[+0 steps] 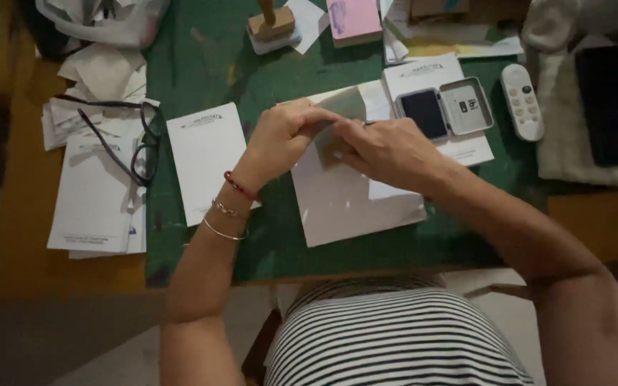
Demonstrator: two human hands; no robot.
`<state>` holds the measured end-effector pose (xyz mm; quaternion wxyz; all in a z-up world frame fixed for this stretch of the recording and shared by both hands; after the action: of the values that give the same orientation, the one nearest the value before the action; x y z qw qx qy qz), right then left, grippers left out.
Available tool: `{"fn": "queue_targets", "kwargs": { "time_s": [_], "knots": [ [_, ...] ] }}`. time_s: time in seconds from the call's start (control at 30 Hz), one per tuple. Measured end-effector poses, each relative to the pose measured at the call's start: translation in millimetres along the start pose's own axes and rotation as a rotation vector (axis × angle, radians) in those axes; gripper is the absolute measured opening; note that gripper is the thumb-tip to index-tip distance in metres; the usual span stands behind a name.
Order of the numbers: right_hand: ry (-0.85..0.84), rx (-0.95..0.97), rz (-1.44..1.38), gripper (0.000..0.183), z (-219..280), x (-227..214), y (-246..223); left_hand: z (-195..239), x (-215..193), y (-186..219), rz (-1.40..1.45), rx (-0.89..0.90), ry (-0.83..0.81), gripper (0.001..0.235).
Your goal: Manually stamping a stack of small cards one by one on a production desk.
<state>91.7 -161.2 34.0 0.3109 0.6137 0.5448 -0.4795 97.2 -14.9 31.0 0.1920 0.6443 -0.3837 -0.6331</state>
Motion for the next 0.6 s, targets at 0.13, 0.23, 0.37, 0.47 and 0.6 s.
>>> {"fn": "queue_targets", "kwargs": {
  "time_s": [0.13, 0.23, 0.37, 0.47, 0.6],
  "knots": [
    [0.062, 0.031, -0.122, 0.043, 15.0, -42.8, 2.0, 4.9, 1.8, -2.6, 0.016, 0.003, 0.005, 0.031],
    [0.19, 0.177, -0.225, 0.036, 45.5, -79.1, 22.5, 7.4, 4.7, 4.9, -0.039, 0.069, 0.018, 0.03],
    [0.282, 0.253, 0.131, 0.038, 75.1, -96.6, 50.5, 15.7, 10.0, 24.6, -0.306, 0.21, 0.081, 0.035],
    [0.271, 0.343, 0.249, 0.037, 86.7, -86.3, 69.4, 25.4, 18.6, 43.3, -0.507, 0.262, 0.104, 0.027],
    [0.19, 0.385, 0.319, 0.031, 83.6, -70.7, 77.2, 36.8, 21.7, 62.8, -0.675, 0.356, 0.223, 0.018]
  ]
}}
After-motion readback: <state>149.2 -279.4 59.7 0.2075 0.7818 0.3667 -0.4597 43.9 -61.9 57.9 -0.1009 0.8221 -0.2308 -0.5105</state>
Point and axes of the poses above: each hand's wrist, its own z-axis away from the middle knuckle, its own x-axis out of the palm, y = z × x, the point moved 9 cm from there along -z, towards the middle knuckle, and after that the axes turned 12 degrees about -x, right-handed, at the moved point
